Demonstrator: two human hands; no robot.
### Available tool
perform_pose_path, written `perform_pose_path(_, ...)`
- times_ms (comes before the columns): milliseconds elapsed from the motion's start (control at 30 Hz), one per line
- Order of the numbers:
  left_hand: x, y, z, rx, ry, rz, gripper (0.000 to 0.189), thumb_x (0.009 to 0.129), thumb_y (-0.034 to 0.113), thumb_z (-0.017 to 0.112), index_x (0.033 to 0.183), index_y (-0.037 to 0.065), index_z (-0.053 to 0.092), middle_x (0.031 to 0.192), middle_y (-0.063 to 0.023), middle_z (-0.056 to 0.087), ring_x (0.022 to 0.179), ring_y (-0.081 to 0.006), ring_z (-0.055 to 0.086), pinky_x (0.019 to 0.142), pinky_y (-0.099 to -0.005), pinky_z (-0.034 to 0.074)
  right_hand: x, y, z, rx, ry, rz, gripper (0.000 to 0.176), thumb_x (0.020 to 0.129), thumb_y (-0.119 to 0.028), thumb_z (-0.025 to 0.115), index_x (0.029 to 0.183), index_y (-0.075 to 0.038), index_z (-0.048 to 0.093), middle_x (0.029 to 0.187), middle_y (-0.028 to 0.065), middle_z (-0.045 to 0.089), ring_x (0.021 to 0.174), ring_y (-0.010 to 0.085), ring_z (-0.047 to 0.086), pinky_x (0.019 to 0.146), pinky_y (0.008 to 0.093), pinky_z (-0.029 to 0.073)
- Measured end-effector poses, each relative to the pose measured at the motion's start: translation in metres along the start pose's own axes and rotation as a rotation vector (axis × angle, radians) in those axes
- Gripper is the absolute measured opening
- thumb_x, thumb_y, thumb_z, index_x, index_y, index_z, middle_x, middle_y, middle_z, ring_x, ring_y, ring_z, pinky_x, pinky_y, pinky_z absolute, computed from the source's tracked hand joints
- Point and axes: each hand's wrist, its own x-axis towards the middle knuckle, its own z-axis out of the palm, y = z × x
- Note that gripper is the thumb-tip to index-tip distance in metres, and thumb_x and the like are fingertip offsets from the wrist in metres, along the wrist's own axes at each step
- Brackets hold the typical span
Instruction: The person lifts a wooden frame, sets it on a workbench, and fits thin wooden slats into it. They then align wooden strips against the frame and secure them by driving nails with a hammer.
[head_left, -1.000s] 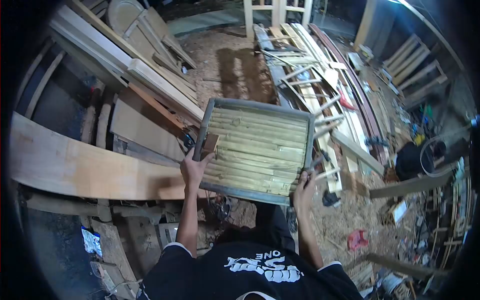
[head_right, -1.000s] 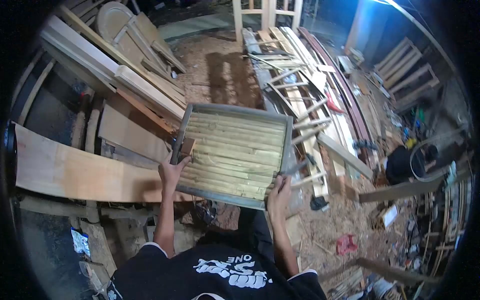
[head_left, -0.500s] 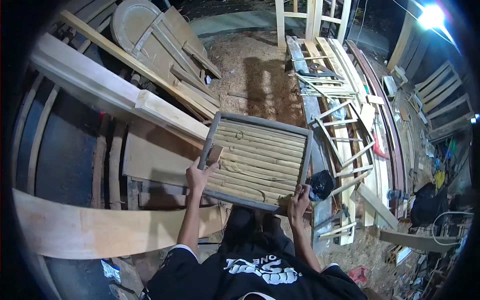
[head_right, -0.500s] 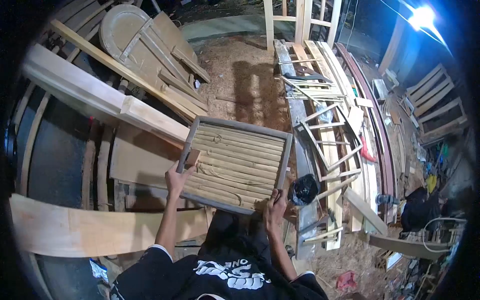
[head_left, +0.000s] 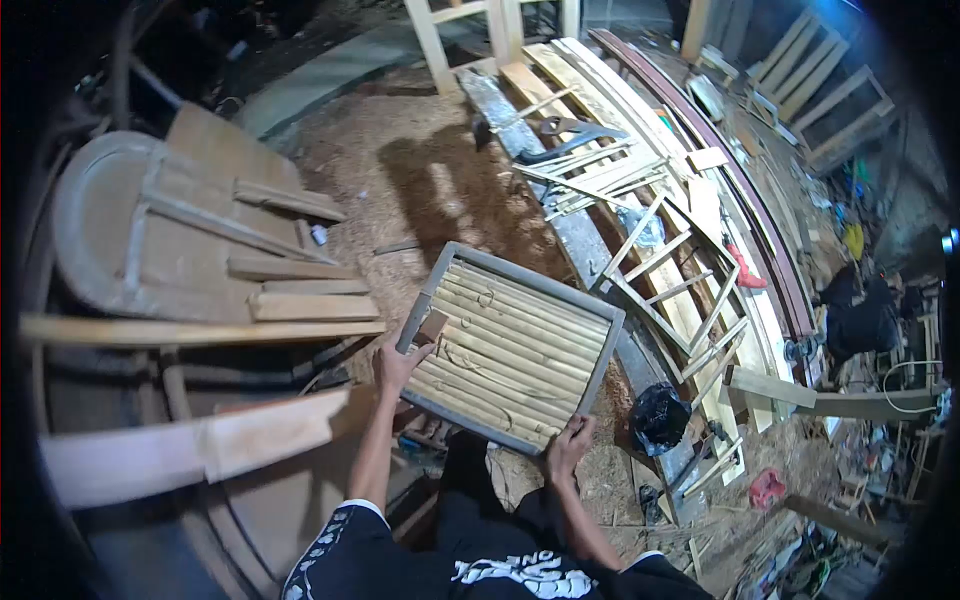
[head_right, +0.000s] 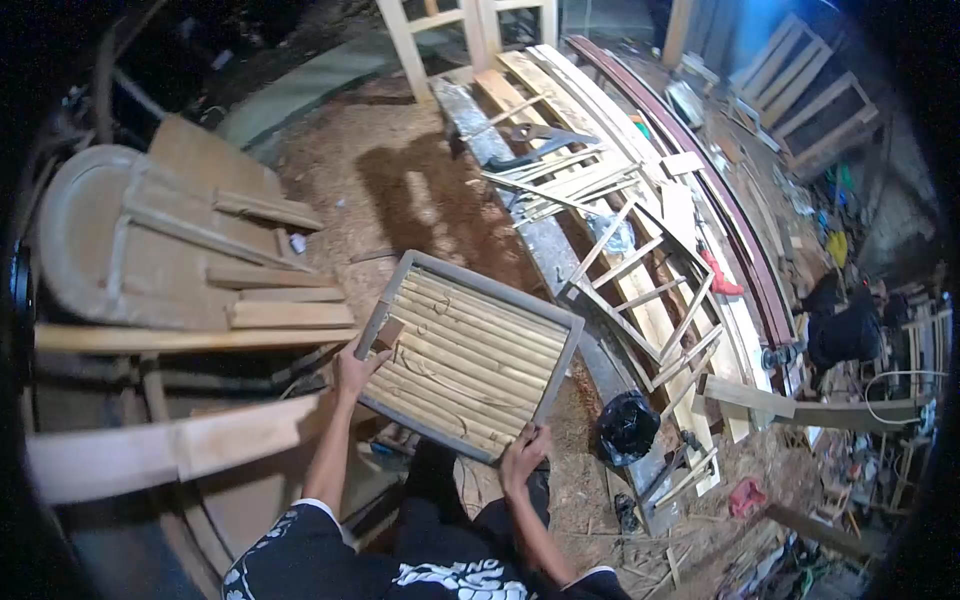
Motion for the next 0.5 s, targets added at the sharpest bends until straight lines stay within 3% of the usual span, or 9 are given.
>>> perform_pose_path(100, 0.076, -0.048, 0.047, -0.112, -0.089, 0.012, 0.060, 0.070, 0.037, 0.087, 0.116, 0.003, 0.069, 0.090, -0.0125, 0.074, 0.077, -0.0232, 0.071, 0.071, -0.0350, 0.053, -0.006, -0.002, 0.063, 0.026, 0.039, 0.132, 0.034, 0.106, -0.030, 0.043, 0.098, 0.003, 0.050, 0.080, 0.0220, 0.053, 0.073, 0.0344, 0.051, 0.071, 0.0447, 0.042)
perform_pose_path(167, 0.114, -0.076, 0.078, -0.077, -0.195, 0.038, 0.061, 0.070, 0.038, 0.087, 0.121, 0.011, 0.068, 0.094, -0.0151, 0.073, 0.084, -0.0276, 0.070, 0.073, -0.0362, 0.053, -0.013, 0.012, 0.109, 0.003, 0.099, 0.190, 0.036, 0.106, -0.031, 0.042, 0.098, 0.003, 0.049, 0.082, 0.0214, 0.054, 0.076, 0.0342, 0.053, 0.073, 0.0437, 0.043)
perform_pose_path(300, 0.192, -0.130, 0.150, 0.039, -0.209, 0.107, 0.068, 0.067, 0.047, 0.086, 0.120, 0.008, 0.068, 0.097, -0.0159, 0.073, 0.089, -0.0330, 0.070, 0.077, -0.0392, 0.055, -0.010, 0.069, 0.210, 0.009, 0.186, 0.293, 0.039, 0.105, -0.036, 0.043, 0.104, 0.002, 0.050, 0.086, 0.0220, 0.056, 0.080, 0.0349, 0.055, 0.077, 0.0435, 0.045)
perform_pose_path(333, 0.212, -0.146, 0.168, 0.179, -0.298, 0.022, 0.073, 0.066, 0.050, 0.086, 0.122, 0.009, 0.066, 0.097, -0.0177, 0.072, 0.091, -0.0353, 0.069, 0.078, -0.0416, 0.055, -0.007, 0.079, 0.233, 0.009, 0.183, 0.341, 0.033, 0.105, -0.030, 0.043, 0.105, 0.002, 0.049, 0.088, 0.0205, 0.055, 0.083, 0.0328, 0.053, 0.080, 0.0419, 0.044)
perform_pose_path(367, 0.228, -0.162, 0.190, 0.079, -0.296, 0.068, 0.076, 0.066, 0.051, 0.085, 0.125, 0.007, 0.064, 0.101, -0.0194, 0.071, 0.095, -0.0360, 0.068, 0.081, -0.0417, 0.054, -0.006, 0.090, 0.254, 0.004, 0.177, 0.391, 0.027, 0.104, -0.025, 0.043, 0.106, 0.001, 0.048, 0.091, 0.0190, 0.054, 0.086, 0.0306, 0.052, 0.083, 0.0403, 0.043)
perform_pose_path(400, 0.241, -0.181, 0.210, -0.018, -0.293, 0.108, 0.080, 0.066, 0.051, 0.085, 0.128, 0.006, 0.061, 0.105, -0.0211, 0.070, 0.099, -0.0367, 0.067, 0.083, -0.0418, 0.054, -0.009, 0.116, 0.278, 0.027, 0.142, 0.338, 0.024, 0.103, -0.021, 0.043, 0.109, 0.002, 0.049, 0.093, 0.0204, 0.055, 0.088, 0.0321, 0.052, 0.085, 0.0402, 0.043)
perform_pose_path(433, 0.255, -0.211, 0.243, -0.059, -0.305, 0.103, 0.091, 0.066, 0.051, 0.085, 0.136, 0.002, 0.054, 0.122, -0.0244, 0.063, 0.113, -0.0376, 0.061, 0.094, -0.0407, 0.050, -0.008, 0.130, 0.296, 0.036, 0.037, 0.395, 0.025, 0.103, -0.020, 0.043, 0.112, 0.002, 0.048, 0.097, 0.0223, 0.055, 0.092, 0.0329, 0.053, 0.089, 0.0404, 0.042)
perform_pose_path(467, 0.261, -0.223, 0.257, 0.138, -0.348, 0.125, 0.096, 0.070, 0.050, 0.083, 0.142, 0.000, 0.045, 0.140, -0.0244, 0.050, 0.131, -0.0376, 0.047, 0.107, -0.0422, 0.041, -0.005, 0.147, 0.312, -0.043, 0.012, 0.272, 0.026, 0.103, -0.019, 0.043, 0.115, 0.003, 0.048, 0.100, 0.0244, 0.057, 0.094, 0.0347, 0.055, 0.089, 0.0413, 0.043)
perform_pose_path(500, 0.254, -0.232, 0.275, 0.144, -0.368, 0.093, 0.096, 0.070, 0.050, 0.083, 0.142, 0.000, 0.045, 0.140, -0.0244, 0.050, 0.131, -0.0376, 0.047, 0.107, -0.0422, 0.041, 0.004, 0.173, 0.318, 0.026, -0.235, 0.383, 0.030, 0.104, -0.022, 0.043, 0.118, 0.003, 0.048, 0.104, 0.0276, 0.057, 0.097, 0.0385, 0.057, 0.089, 0.0427, 0.043)
